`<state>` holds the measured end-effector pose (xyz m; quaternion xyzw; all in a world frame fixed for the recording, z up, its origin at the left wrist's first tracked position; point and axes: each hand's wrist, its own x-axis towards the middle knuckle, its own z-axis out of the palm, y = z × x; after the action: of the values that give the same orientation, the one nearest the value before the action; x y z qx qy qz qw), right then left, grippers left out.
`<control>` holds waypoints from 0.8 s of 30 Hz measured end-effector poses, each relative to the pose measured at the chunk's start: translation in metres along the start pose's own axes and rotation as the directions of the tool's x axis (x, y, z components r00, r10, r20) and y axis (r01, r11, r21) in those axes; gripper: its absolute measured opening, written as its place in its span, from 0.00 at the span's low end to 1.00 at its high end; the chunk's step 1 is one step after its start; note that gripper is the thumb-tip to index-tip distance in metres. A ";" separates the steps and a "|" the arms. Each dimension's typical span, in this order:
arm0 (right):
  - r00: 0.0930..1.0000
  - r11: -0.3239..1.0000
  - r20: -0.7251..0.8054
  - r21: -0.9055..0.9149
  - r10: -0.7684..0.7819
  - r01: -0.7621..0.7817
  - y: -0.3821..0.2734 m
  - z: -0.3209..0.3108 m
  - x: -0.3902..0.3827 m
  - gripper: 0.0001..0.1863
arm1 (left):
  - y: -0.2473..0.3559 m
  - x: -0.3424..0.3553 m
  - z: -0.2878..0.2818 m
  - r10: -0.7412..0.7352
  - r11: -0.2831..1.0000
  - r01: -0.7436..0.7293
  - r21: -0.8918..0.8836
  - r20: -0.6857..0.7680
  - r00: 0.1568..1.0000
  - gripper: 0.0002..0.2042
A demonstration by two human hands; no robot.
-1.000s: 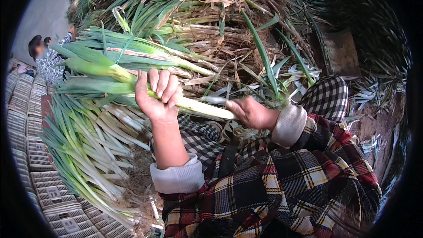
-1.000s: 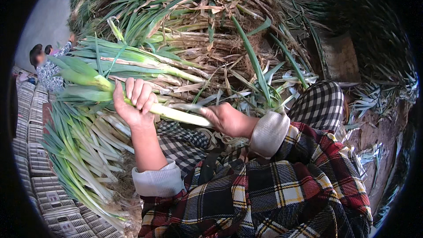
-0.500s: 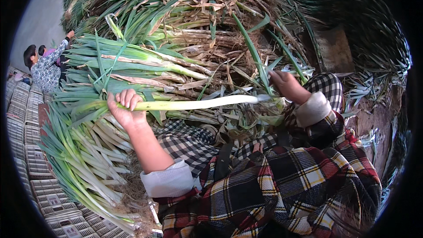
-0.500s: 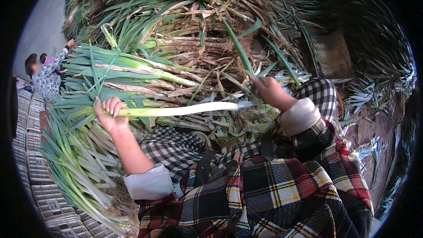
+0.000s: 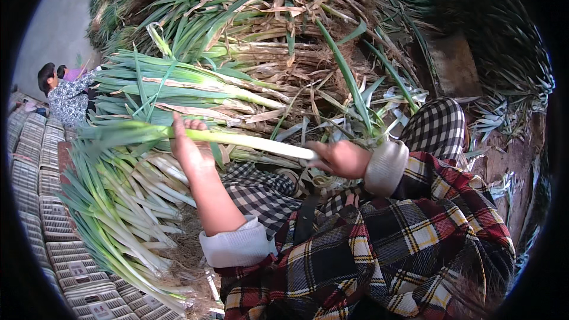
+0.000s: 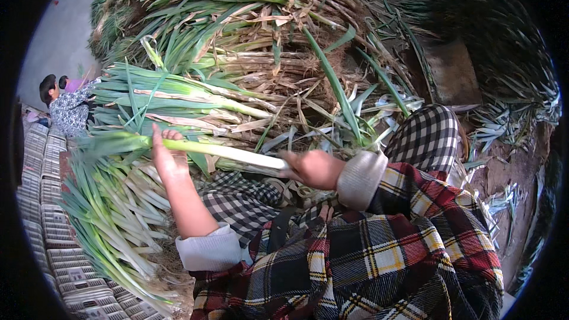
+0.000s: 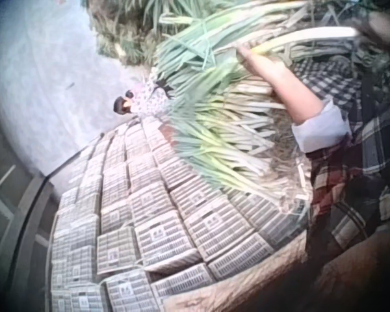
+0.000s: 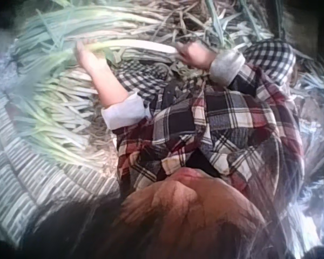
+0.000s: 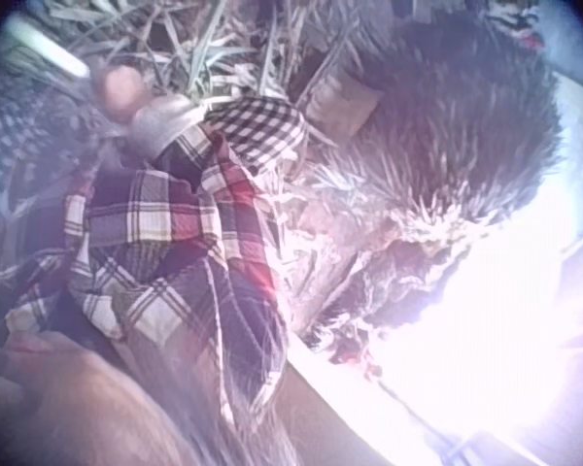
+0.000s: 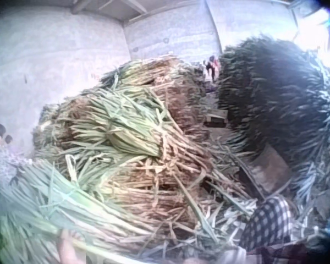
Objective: The person sits on the floor and peels the outer layers off individual leeks by hand, removing dry or damaged leaves. The cleaned leeks are placed into a nearby crate.
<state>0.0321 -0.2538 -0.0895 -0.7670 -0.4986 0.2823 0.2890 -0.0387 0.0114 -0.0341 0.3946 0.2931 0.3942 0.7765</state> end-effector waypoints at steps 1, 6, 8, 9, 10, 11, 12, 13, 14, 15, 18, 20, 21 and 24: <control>0.997 0.994 -0.006 0.077 -0.076 0.077 -0.001 0.000 -0.007 0.21 | -0.002 -0.012 0.014 0.031 0.995 -0.028 0.096 -0.027 0.999 0.13; 0.998 0.877 0.052 0.478 0.031 -0.052 0.005 0.010 -0.028 0.20 | -0.018 -0.043 0.025 -0.006 0.993 -0.014 0.117 0.169 0.986 0.11; 0.995 0.894 -0.058 0.444 0.085 -0.051 0.006 0.024 -0.023 0.19 | -0.013 -0.042 0.023 0.107 0.982 -0.136 0.132 0.202 0.974 0.09; 0.987 0.903 -0.114 0.427 0.110 -0.052 0.006 0.028 -0.018 0.18 | -0.010 -0.041 0.022 0.163 0.971 -0.196 0.138 0.218 0.962 0.08; 0.959 0.863 -0.125 0.478 0.254 -0.166 -0.004 0.028 -0.009 0.18 | -0.005 -0.041 0.023 0.224 0.958 -0.257 0.127 0.223 0.949 0.08; 0.952 0.812 -0.060 0.539 0.301 -0.223 -0.005 0.029 0.001 0.18 | 0.004 -0.044 0.027 0.250 0.955 -0.279 0.103 0.232 0.940 0.08; 0.939 0.755 0.010 0.592 0.343 -0.282 -0.001 0.032 0.014 0.18 | 0.013 -0.044 0.027 0.301 0.929 -0.339 0.147 0.230 0.925 0.09; 0.921 0.691 0.077 0.638 0.382 -0.340 0.005 0.037 0.024 0.18 | 0.023 -0.042 0.026 0.349 0.899 -0.395 0.188 0.236 0.907 0.09; 0.922 0.691 0.072 0.640 0.380 -0.335 0.012 0.044 0.035 0.18 | 0.035 -0.039 0.025 0.422 0.856 -0.471 0.215 0.239 0.875 0.10; 0.925 0.752 0.045 0.568 0.377 -0.335 0.021 0.054 0.041 0.18 | 0.051 -0.034 0.020 0.491 0.805 -0.543 0.241 0.243 0.836 0.10; 0.955 0.886 0.013 0.369 0.297 -0.281 0.062 0.082 0.037 0.19 | 0.137 0.001 -0.019 0.567 0.700 -0.638 0.322 0.293 0.770 0.13; 0.935 0.848 -0.028 0.432 0.353 -0.307 0.080 0.089 0.031 0.18 | 0.208 0.035 -0.061 0.578 0.659 -0.549 0.514 0.120 0.807 0.16; 0.924 0.827 -0.046 0.465 0.378 -0.315 0.088 0.088 0.028 0.17 | 0.246 0.061 -0.093 0.573 0.672 -0.485 0.559 0.022 0.819 0.17; 0.908 0.860 0.077 0.298 0.411 -0.414 0.088 0.057 0.052 0.14 | 0.334 0.073 -0.192 0.840 -0.052 0.209 0.976 -0.071 0.538 0.23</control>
<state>0.0625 -0.2257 -0.1994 -0.7996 -0.2744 0.4160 0.3350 -0.2748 0.2727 0.1381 0.6705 0.6243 0.3977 -0.0490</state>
